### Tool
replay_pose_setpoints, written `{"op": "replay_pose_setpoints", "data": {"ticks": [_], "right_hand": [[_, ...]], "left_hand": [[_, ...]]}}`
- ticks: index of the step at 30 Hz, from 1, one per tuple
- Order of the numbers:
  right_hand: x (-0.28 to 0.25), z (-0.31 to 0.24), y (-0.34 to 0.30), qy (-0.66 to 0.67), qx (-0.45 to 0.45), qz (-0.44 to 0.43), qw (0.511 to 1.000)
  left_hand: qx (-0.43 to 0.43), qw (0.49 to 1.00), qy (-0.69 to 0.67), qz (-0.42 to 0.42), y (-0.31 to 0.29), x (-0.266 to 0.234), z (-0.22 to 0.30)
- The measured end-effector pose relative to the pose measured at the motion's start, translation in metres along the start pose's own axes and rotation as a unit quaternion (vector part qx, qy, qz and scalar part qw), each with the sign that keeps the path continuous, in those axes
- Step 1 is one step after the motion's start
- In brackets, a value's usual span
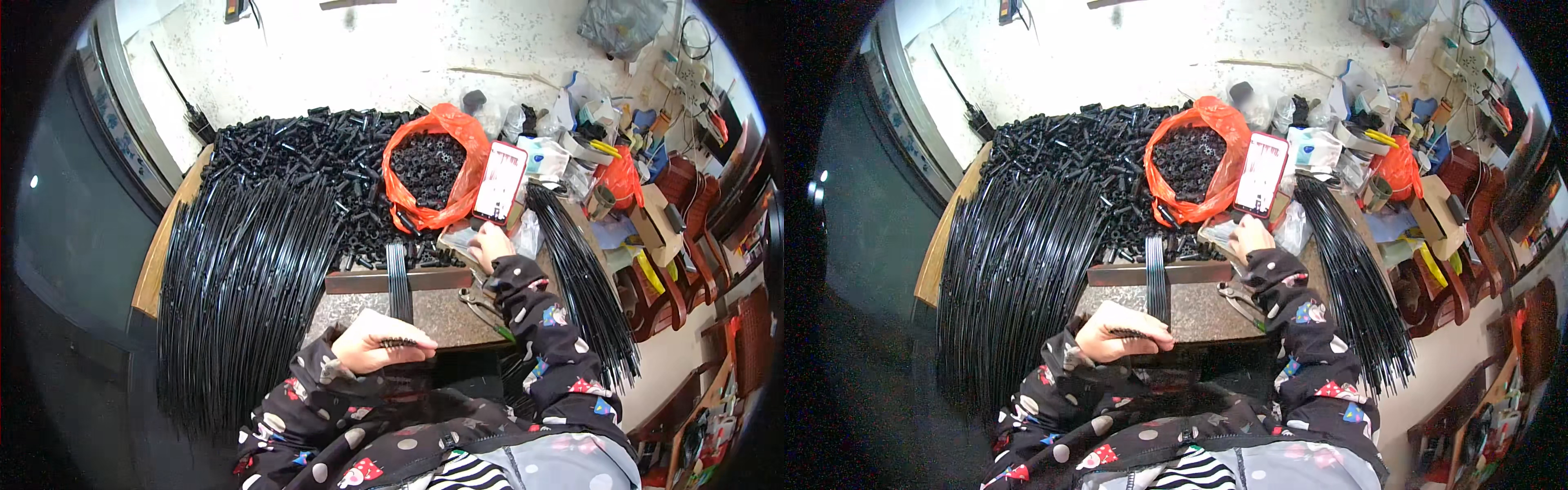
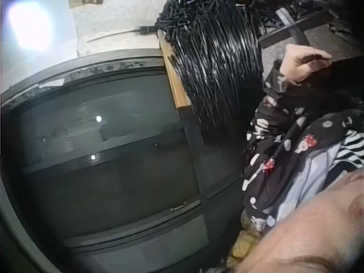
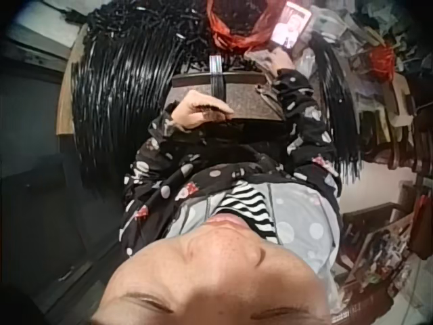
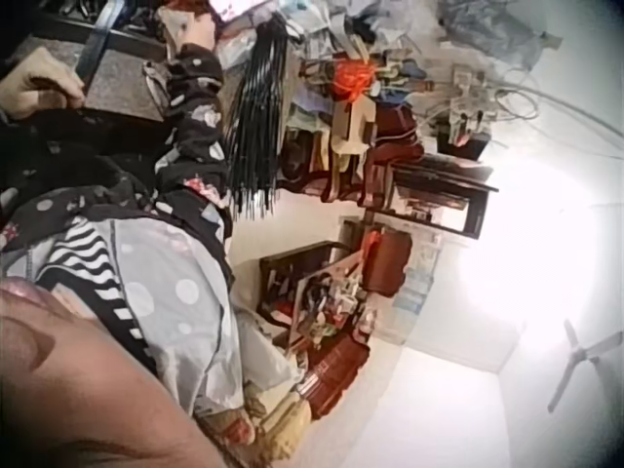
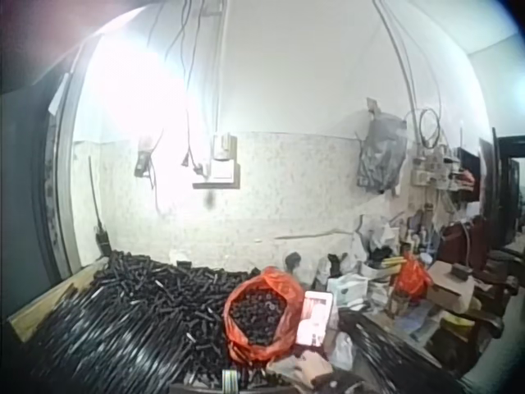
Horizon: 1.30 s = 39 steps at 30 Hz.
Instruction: Assembling small black components onto thin rods using pliers.
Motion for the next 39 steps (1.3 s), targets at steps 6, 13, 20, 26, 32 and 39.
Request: {"op": "replay_pose_setpoints", "data": {"ticks": [6,13,20,26,32,39], "right_hand": [[0.001,0.004,-0.005,-0.007,-0.133,0.119,0.984],[-0.029,-0.020,-0.023,0.195,-0.140,0.200,0.950],[-0.122,-0.130,-0.118,0.347,-0.227,-0.009,0.910],[-0.137,-0.133,-0.146,0.253,-0.227,0.091,0.936],[-0.142,-0.136,-0.155,0.251,-0.207,0.094,0.941],[-0.140,-0.136,-0.159,0.239,-0.235,0.094,0.938]], "left_hand": [[0.023,0.999,-0.006,0.048,0.010,-0.009,0.011],[0.032,0.998,-0.026,0.056,0.016,-0.008,0.010],[-0.002,0.992,0.052,0.116,0.009,-0.014,0.013],[0.019,0.991,0.088,0.096,0.012,-0.010,0.015],[0.029,0.991,0.094,0.087,0.008,-0.002,0.019],[0.056,0.988,0.108,0.096,0.006,0.004,0.020]]}}
Point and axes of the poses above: each hand's wrist, its own y-axis towards the middle knuckle, its own x-axis out of the palm, z = x × y, the point moved 3 cm from there along y, towards the middle knuckle, and after that the axes turned 12 degrees about x, right-handed, at the moved point
